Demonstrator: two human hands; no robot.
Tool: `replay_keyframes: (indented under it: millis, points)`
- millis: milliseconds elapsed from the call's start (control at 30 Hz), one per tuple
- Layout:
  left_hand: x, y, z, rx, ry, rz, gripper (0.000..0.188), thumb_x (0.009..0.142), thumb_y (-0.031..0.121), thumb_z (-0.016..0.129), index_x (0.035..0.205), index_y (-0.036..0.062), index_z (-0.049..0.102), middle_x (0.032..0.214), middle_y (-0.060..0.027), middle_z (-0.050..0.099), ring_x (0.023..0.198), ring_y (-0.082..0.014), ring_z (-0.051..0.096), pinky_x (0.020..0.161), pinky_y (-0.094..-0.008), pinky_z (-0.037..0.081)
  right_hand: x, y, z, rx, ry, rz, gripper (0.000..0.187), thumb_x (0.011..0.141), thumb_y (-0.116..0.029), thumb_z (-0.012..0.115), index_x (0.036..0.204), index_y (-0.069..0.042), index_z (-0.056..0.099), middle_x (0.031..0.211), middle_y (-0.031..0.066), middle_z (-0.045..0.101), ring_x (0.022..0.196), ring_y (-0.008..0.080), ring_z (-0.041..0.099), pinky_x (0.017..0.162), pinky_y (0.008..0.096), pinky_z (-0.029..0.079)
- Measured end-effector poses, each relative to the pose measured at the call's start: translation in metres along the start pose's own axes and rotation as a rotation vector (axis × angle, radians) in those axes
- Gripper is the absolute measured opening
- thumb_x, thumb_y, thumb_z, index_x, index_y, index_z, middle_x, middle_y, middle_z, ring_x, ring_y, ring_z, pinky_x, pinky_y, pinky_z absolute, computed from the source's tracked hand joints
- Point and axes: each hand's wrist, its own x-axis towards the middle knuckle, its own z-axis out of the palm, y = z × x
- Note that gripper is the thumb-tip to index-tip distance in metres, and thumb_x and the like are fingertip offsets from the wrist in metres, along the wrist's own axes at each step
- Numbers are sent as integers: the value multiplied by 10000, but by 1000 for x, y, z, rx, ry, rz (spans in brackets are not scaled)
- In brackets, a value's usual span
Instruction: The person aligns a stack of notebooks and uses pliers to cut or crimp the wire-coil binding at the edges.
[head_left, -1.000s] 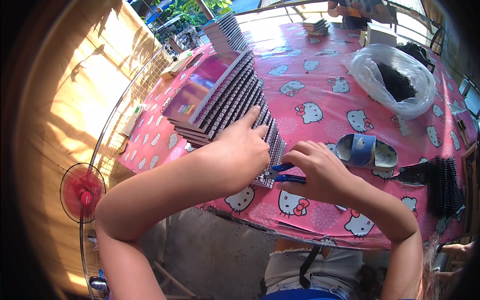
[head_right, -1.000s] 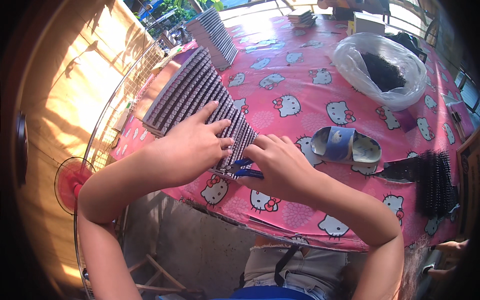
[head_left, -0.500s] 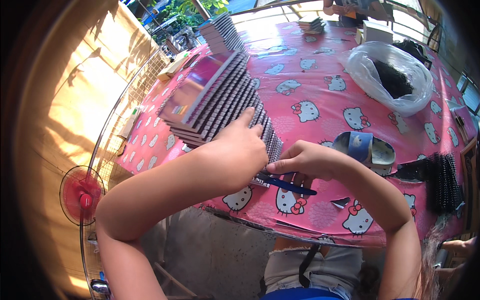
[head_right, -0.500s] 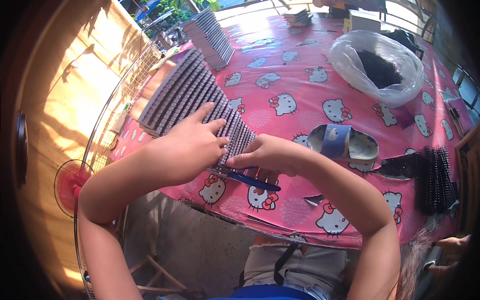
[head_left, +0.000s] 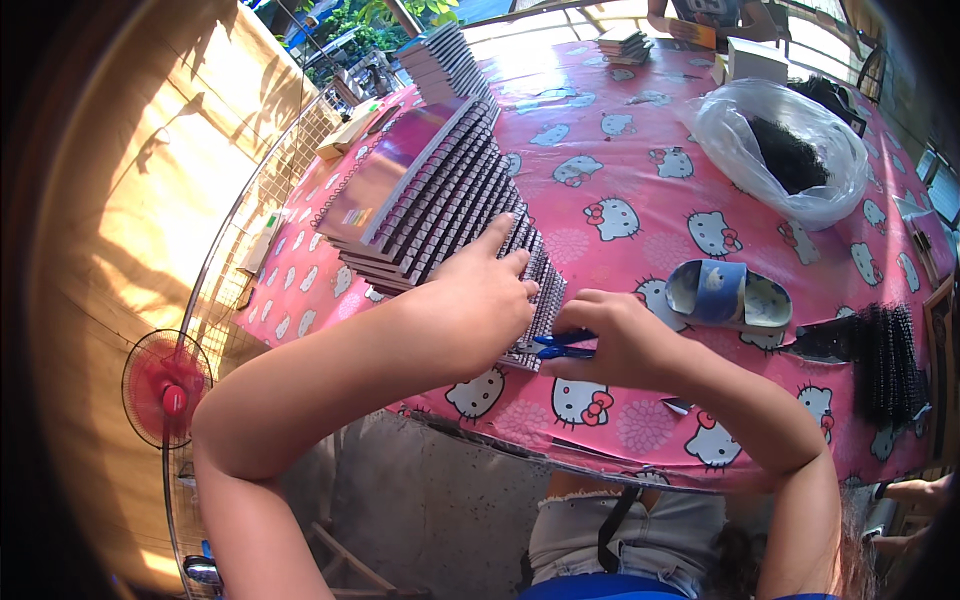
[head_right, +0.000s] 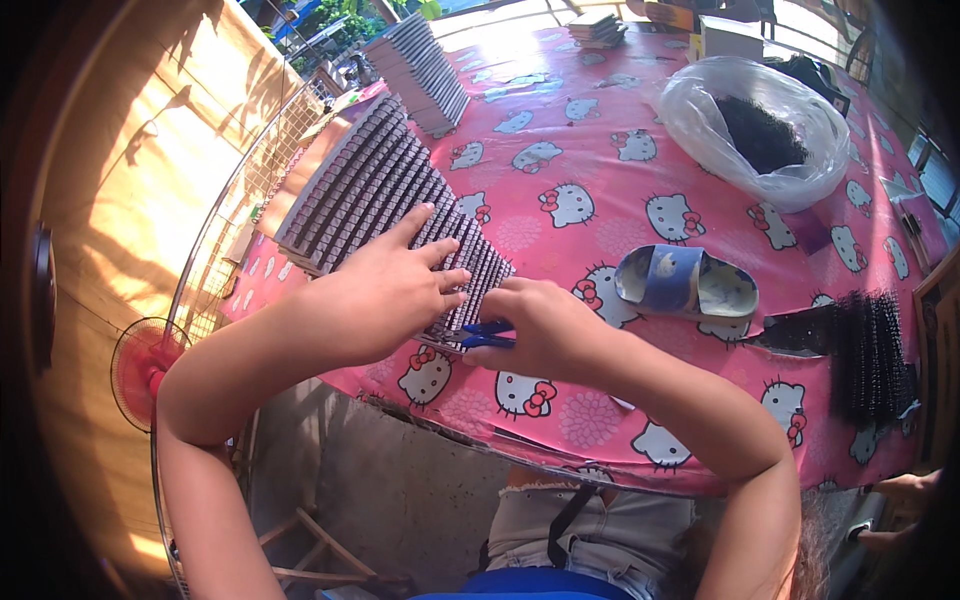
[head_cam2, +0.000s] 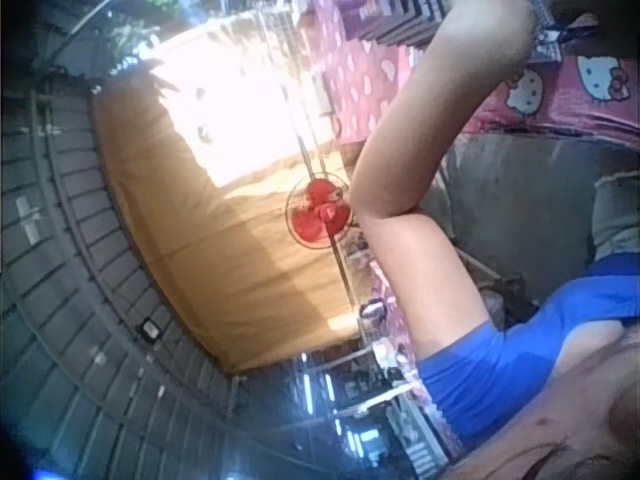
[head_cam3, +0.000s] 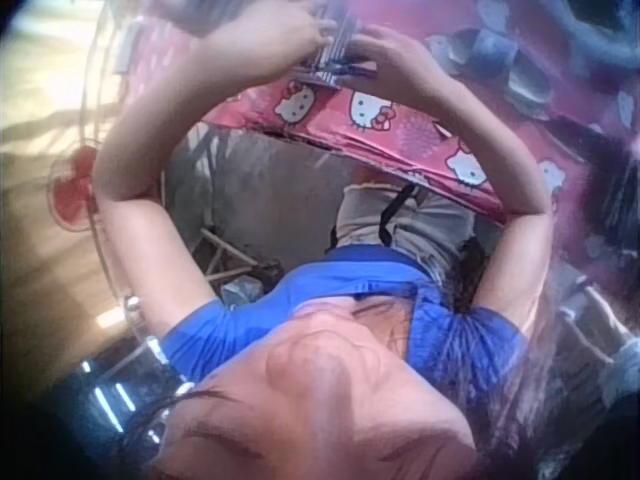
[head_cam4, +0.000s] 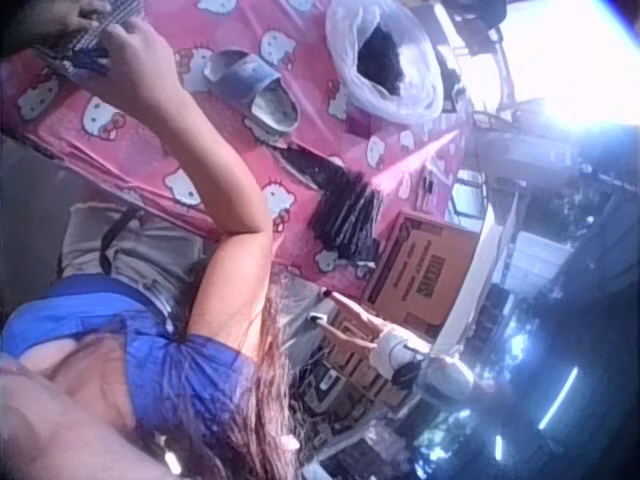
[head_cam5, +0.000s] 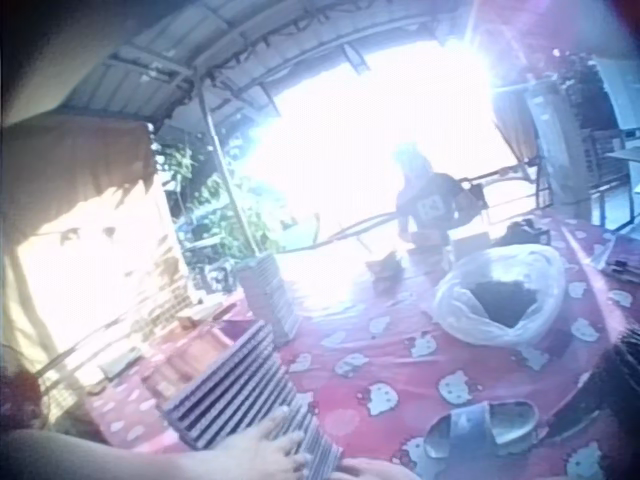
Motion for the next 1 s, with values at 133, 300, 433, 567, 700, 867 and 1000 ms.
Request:
replay_keyframes:
  millis: [133, 300, 433, 567, 700, 867, 1000]
  points:
    - [5, 3, -5, 46, -85, 1, 404, 896, 184, 543, 1285, 117, 629, 1403, -47, 557, 1370, -240, 428, 1185, -546, 173, 16, 5, -19, 527, -398, 640, 445, 866, -393, 742, 848, 46, 669, 712, 142, 672, 594, 240, 699, 475, 351, 525]
    - [6, 2, -7, 20, -100, -8, 402, 900, 187, 541, 1285, 113, 628, 1393, -49, 564, 1361, -240, 435, 1185, -546, 170, 4, 3, -5, 499, -305, 557, 504, 875, -447, 721, 956, 48, 680, 762, 145, 687, 652, 237, 704, 561, 346, 544]
    - [5, 1, -4, 25, -83, 2, 397, 903, 185, 541, 1285, 122, 627, 1396, -51, 560, 1361, -245, 434, 1188, -548, 164, -9, -2, 10, -158, 193, -76, 428, 777, -404, 796, 894, -3, 705, 770, 176, 686, 764, 267, 694, 689, 397, 527]
    - [3, 2, 1, -24, -20, 12, 379, 911, 195, 537, 1274, 205, 642, 1404, -58, 549, 1367, -263, 425, 1188, -571, 145, -4, 1, -1, 56, 6, 100, 417, 766, -405, 806, 851, -8, 710, 695, 139, 670, 675, 237, 683, 622, 366, 520]
    - [6, 3, 7, -44, 9, 17, 307, 907, 258, 586, 1152, 124, 714, 1318, -82, 583, 1309, -294, 470, 1183, -589, 120, 6, 7, -13, 498, -269, 543, 463, 785, -431, 794, 827, 20, 702, 606, 90, 636, 612, 194, 671, 571, 348, 516]
    - [5, 6, 11, -17, 107, 15, 285, 919, 232, 546, 1145, 213, 718, 1380, -47, 559, 1351, -306, 431, 1167, -625, 131, -8, 7, 3, 36, -34, 120, 419, 793, -388, 782, 944, -13, 671, 840, 148, 635, 794, 251, 670, 732, 417, 532]
    - [9, 6, 4, -5, -66, 2, 287, 915, 220, 533, 1126, 243, 726, 1364, -16, 585, 1360, -308, 426, 1157, -643, 138, -17, 13, 12, -373, 193, -168, 464, 771, -349, 789, 1081, -43, 628, 1010, 150, 599, 912, 328, 621, 808, 449, 487]
